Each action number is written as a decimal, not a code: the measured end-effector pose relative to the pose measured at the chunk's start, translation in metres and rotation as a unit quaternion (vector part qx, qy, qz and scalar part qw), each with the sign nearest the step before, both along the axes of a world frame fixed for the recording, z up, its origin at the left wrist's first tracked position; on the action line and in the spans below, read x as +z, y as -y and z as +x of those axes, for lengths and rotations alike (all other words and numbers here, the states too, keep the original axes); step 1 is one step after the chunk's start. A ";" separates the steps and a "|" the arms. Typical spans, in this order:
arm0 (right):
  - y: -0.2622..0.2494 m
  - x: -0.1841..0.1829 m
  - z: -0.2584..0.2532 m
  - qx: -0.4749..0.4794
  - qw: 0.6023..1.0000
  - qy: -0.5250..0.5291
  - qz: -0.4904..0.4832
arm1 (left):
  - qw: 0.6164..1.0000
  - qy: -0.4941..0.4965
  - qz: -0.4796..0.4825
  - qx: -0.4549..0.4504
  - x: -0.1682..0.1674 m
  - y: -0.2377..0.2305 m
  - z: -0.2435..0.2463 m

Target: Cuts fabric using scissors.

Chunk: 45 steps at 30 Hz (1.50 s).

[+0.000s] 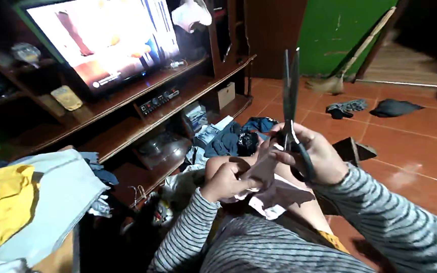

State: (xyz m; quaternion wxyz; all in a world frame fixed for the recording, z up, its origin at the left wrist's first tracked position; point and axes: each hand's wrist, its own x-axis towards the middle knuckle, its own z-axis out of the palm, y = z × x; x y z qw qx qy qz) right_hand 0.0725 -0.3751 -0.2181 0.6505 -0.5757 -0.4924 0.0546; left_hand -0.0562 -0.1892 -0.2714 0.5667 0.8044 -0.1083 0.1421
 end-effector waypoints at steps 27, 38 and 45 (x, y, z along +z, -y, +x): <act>-0.014 0.034 0.039 0.053 0.971 -0.235 0.009 | 0.950 -0.221 0.053 -0.212 0.098 -0.140 0.019; 0.023 -0.081 0.090 -0.244 0.923 -0.297 0.023 | 0.914 -0.130 0.354 0.145 0.065 -0.063 0.205; 0.074 -0.177 0.080 -0.227 0.861 -0.455 0.028 | 0.952 0.068 0.233 0.187 -0.117 0.017 0.096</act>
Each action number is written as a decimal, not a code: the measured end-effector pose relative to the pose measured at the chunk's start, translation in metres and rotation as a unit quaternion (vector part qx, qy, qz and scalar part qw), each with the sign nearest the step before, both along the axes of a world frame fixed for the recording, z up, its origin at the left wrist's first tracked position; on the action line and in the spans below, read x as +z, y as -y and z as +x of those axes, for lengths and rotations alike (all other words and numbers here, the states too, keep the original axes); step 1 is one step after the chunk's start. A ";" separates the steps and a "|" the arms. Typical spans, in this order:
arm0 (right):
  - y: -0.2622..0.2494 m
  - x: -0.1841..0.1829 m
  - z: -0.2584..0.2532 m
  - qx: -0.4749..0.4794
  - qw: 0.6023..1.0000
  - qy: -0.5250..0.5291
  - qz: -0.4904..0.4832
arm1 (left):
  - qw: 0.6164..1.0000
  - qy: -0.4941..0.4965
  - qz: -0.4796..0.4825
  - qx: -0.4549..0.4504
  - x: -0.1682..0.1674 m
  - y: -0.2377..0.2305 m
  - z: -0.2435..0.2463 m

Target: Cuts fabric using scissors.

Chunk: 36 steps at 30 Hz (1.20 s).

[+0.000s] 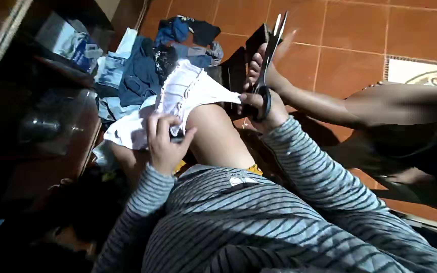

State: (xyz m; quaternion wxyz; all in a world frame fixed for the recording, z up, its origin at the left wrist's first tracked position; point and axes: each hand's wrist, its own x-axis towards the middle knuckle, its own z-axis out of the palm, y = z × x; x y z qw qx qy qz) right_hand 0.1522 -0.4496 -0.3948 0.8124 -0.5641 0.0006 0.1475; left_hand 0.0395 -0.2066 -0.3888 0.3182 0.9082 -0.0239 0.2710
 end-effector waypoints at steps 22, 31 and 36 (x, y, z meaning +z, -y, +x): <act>-0.027 0.088 0.075 -0.051 0.994 0.100 -0.005 | 0.982 -0.139 0.125 -0.024 0.162 -0.062 0.127; 0.009 0.007 -0.083 0.068 0.990 0.057 -0.106 | 0.987 -0.073 -0.142 0.010 0.013 -0.040 0.006; -0.001 0.026 -0.091 0.078 0.989 0.063 -0.105 | 0.857 -0.127 -0.500 0.002 0.010 0.033 -0.032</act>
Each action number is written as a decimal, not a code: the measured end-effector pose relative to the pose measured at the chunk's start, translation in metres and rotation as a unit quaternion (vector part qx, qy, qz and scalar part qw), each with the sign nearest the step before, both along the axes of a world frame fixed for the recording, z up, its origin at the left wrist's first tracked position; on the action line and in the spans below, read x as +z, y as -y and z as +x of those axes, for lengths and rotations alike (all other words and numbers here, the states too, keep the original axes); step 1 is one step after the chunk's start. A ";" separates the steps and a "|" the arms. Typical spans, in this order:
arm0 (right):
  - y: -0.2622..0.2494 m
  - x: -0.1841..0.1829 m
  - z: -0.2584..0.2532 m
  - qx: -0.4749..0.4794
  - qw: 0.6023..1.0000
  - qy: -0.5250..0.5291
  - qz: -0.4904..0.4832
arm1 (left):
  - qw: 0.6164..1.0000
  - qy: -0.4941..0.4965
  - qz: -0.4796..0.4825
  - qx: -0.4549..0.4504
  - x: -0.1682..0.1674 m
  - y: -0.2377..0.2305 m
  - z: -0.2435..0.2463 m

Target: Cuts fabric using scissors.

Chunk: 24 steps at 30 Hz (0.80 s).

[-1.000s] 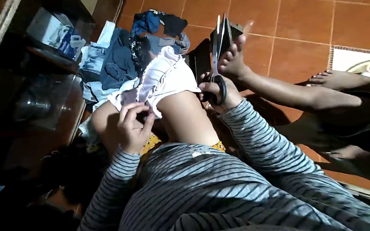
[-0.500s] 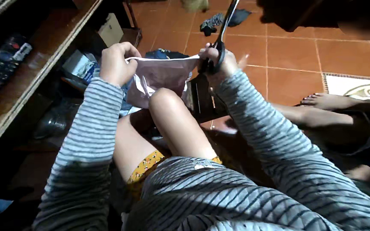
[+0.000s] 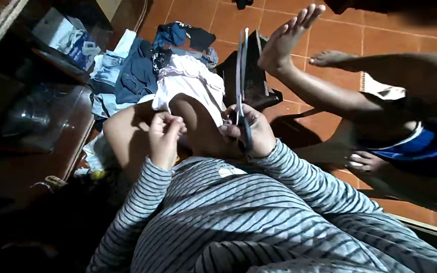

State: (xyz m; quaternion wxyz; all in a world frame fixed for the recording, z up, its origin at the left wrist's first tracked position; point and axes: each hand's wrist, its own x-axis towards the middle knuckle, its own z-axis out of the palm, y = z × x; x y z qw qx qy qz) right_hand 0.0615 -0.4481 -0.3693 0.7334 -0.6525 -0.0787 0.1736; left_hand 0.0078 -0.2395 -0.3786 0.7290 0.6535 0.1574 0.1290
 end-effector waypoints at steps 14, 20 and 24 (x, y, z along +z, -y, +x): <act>-0.001 -0.014 -0.009 0.012 1.000 0.014 -0.009 | 0.991 0.059 0.054 -0.105 0.010 0.032 0.025; 0.050 -0.021 -0.010 0.216 0.974 -0.050 0.054 | 0.990 0.033 0.091 -0.107 0.013 0.020 0.020; 0.093 -0.024 -0.009 0.329 0.939 -0.088 0.041 | 0.985 0.026 0.102 -0.136 0.015 0.019 0.016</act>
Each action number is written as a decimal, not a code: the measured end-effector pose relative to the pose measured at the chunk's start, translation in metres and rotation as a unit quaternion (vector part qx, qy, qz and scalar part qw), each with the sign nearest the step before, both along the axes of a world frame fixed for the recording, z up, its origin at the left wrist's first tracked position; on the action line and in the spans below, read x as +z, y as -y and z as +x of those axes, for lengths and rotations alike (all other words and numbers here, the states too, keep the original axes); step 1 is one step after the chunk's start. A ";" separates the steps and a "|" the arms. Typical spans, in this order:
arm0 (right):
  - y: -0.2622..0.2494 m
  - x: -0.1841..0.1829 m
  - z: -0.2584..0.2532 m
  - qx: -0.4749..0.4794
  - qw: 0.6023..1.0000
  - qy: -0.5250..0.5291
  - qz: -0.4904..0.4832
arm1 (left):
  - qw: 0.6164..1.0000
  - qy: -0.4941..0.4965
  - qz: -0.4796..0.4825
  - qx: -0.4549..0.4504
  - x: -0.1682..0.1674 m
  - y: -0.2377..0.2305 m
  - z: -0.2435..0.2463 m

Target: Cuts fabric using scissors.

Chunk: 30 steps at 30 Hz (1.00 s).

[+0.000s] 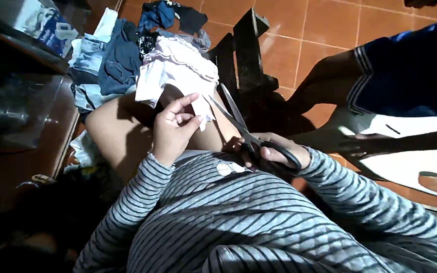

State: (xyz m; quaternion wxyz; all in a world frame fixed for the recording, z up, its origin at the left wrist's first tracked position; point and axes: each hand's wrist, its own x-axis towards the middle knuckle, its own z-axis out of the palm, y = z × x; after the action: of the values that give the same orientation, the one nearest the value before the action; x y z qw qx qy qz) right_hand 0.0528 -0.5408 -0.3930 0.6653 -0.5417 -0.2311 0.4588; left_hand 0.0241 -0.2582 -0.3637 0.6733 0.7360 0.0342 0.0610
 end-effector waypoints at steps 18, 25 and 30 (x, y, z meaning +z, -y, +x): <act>0.003 0.008 -0.005 0.046 0.998 0.034 0.013 | 0.999 -0.003 -0.039 -0.024 0.012 0.014 -0.002; -0.022 0.009 -0.006 0.009 0.999 0.024 0.048 | 0.993 0.004 -0.122 -0.004 0.020 0.020 0.004; -0.019 0.010 -0.008 0.011 0.999 0.026 0.045 | 0.989 -0.014 -0.145 -0.013 0.029 0.018 0.007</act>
State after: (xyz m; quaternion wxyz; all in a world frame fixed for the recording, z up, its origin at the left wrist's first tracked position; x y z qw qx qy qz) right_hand 0.0452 -0.5219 -0.3833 0.6780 -0.5204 -0.2743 0.4408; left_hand 0.0309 -0.2759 -0.3344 0.7733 0.6315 0.0432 0.0362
